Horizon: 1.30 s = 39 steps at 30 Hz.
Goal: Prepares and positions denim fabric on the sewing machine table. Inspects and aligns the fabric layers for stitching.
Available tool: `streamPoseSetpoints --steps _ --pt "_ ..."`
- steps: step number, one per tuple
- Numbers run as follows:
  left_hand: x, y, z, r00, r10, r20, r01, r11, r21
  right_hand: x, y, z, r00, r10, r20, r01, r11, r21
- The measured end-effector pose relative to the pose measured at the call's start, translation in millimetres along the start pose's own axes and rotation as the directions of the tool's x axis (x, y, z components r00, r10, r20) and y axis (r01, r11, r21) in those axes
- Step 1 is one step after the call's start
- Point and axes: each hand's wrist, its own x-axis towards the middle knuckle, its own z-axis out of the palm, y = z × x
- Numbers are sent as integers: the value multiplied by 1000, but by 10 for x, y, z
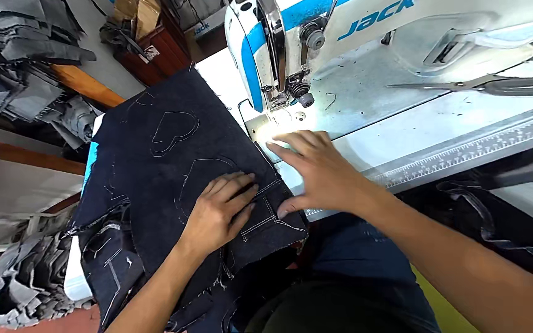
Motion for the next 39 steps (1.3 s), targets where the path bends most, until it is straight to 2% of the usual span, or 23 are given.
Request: streamPoseSetpoints --steps 2,3,7,9,13,20,23,26,32,35,37,39 --pt "-46 -23 36 1000 -24 -18 23 998 -57 -309 -34 -23 977 -25 -214 44 995 85" --pt "-66 -28 41 999 -30 -18 29 997 -73 -440 -33 16 966 -58 -253 86 991 101" --pt "-85 2 20 995 52 -80 -53 999 -8 -599 -23 193 964 -183 -191 169 981 -92" --pt "-84 51 12 991 63 -119 -60 998 22 -557 -26 177 967 -183 -177 167 981 -102" --pt "-144 93 61 995 37 -95 -29 997 78 -573 -25 190 964 -171 -205 157 984 -83" --pt "-170 129 97 986 121 -111 -92 966 240 -582 -31 198 958 -184 -218 160 979 -122" --pt "-188 96 116 977 190 -102 -158 953 260 -599 -27 213 955 -192 -227 165 977 -134" --pt "-174 90 110 976 196 -93 -166 952 257 -593 -15 231 950 -205 -235 176 974 -140" --pt "-102 219 40 998 54 -19 -50 982 181 -565 -13 184 972 -216 -88 207 973 -99" --pt "77 164 5 991 -136 -9 136 986 95 -552 -32 125 978 -210 -12 208 974 -87" --pt "227 75 73 959 -282 -8 280 948 149 -545 -49 44 972 -234 32 236 969 -78" --pt "372 45 211 933 -359 -6 357 924 139 -524 32 -61 962 -267 53 270 960 -73"
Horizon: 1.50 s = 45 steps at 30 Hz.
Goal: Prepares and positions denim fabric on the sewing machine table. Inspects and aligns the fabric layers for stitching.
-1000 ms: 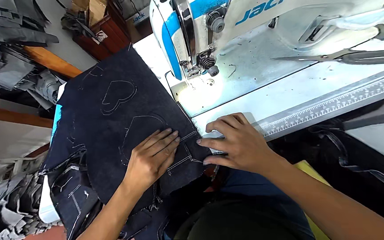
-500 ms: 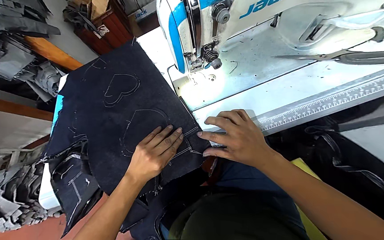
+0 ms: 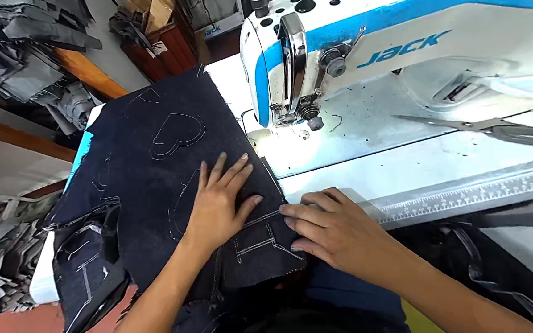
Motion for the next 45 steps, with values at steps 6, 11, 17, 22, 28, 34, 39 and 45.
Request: streamPoseSetpoints --steps 6,11,17,22,28,34,39,45 --pt "389 223 129 997 -35 75 40 997 -67 -86 383 -120 998 55 -1 -55 995 83" --pt "736 -99 135 985 131 108 -117 984 -132 114 363 -78 993 116 10 -116 992 46" --pt "901 -312 133 961 259 95 -246 961 -131 196 270 29 980 192 -54 -190 981 31" --pt "154 -12 -210 822 549 -152 -566 819 -97 215 290 -2 981 189 -44 -186 981 61" --pt "147 -212 29 769 639 -4 -600 719 -351 438 559 -62 990 138 16 -139 987 78" --pt "469 -309 44 787 617 22 -589 761 -273 482 757 -17 994 63 -93 -58 997 54" --pt "659 -376 105 826 564 -5 -546 797 -257 492 739 3 986 130 -103 -130 991 10" --pt "962 -541 176 849 525 -54 -522 820 -233 534 744 0 976 214 -46 -216 975 -44"
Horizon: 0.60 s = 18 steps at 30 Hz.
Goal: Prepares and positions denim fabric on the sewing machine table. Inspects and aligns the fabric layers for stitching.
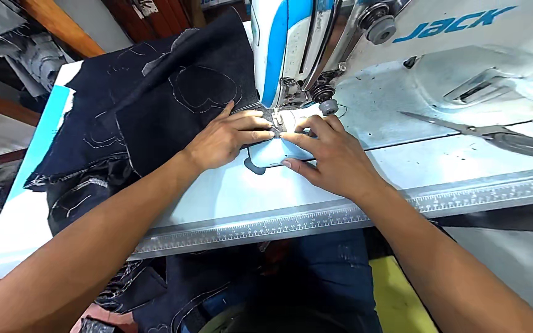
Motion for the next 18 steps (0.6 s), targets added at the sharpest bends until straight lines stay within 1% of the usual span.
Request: streamPoseSetpoints --steps 2,3,4,5,6,7,8,9,10,11,12,13,14,15,16,17,18 --pt "59 -77 -7 1000 -3 -11 3 1000 9 -1 5 -1 1000 10 4 -10 1000 -8" --pt "102 -79 -66 1000 -11 26 10 1000 20 0 9 -4 1000 13 4 -13 1000 -4" --pt "163 -53 -189 993 -24 113 17 998 60 9 11 -5 1000 15 4 -15 1000 6" --pt "251 -12 -370 970 -39 240 5 990 138 19 12 -7 1000 19 9 -19 1000 20" --pt "370 28 -582 923 -63 380 -30 972 233 26 15 -9 1000 21 12 -21 999 32" --pt "481 22 -774 886 -52 461 -99 950 297 25 19 -11 1000 22 13 -23 999 45" --pt "540 -75 -919 872 38 488 -219 922 318 12 18 -13 1000 24 9 -24 998 56" --pt "532 -252 -1006 856 172 488 -361 874 325 -3 16 -12 1000 23 0 -23 998 63" --pt "466 -439 -1033 832 264 487 -450 835 315 -8 20 -9 1000 21 -15 -20 998 66" --pt "349 -576 -992 820 305 485 -473 838 272 -9 29 -3 999 18 -34 -16 998 67" --pt "179 -619 -875 829 308 468 -448 866 224 -20 35 7 998 20 -52 -16 997 72" --pt "-29 -533 -717 864 253 435 -366 909 198 -36 35 17 997 22 -68 -17 997 79" --pt "-237 -337 -547 914 149 379 -233 954 188 -50 33 22 996 23 -83 -16 996 86" --pt "-398 -52 -394 957 1 289 -60 979 193 -54 36 24 995 17 -96 -8 996 94" --pt "-492 284 -256 967 -167 193 125 970 210 -52 42 21 994 -1 -107 13 994 106" --pt "-541 604 -122 944 -317 97 292 933 209 -50 50 13 993 -36 -111 49 992 119" --pt "-558 879 -6 901 -433 8 426 889 166 -45 55 4 991 -82 -102 95 987 128"
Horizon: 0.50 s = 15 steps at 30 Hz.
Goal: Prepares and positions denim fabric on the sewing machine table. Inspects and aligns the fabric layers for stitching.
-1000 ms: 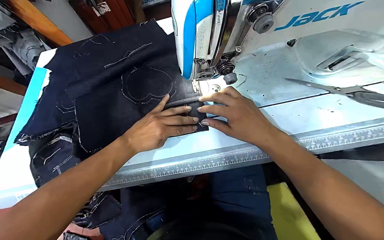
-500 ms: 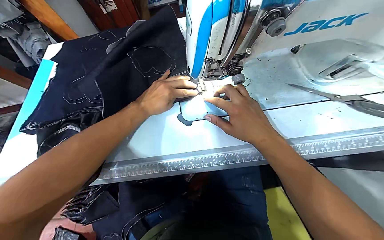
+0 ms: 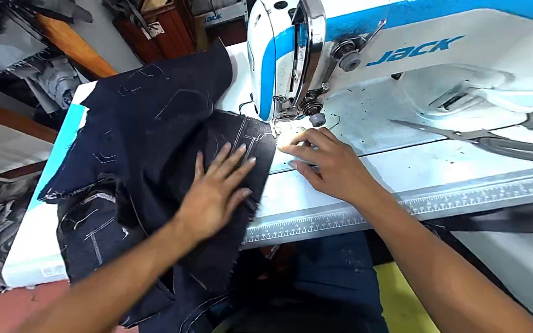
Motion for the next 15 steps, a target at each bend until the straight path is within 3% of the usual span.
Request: streamPoseSetpoints --steps 2,4,10,15 --pt "-120 391 106 971 -207 -119 178 959 -220 1 -14 -12 994 -97 51 95 995 35" --pt "-166 629 198 936 -287 -204 197 907 -371 -61 -73 -61 979 -175 107 167 983 80" --pt "-119 632 95 972 -122 -200 100 988 -120 -519 -299 -244 967 -187 173 184 982 36" --pt "204 496 7 980 -101 -172 87 992 -87 -591 -333 -232 978 -145 151 144 989 17"
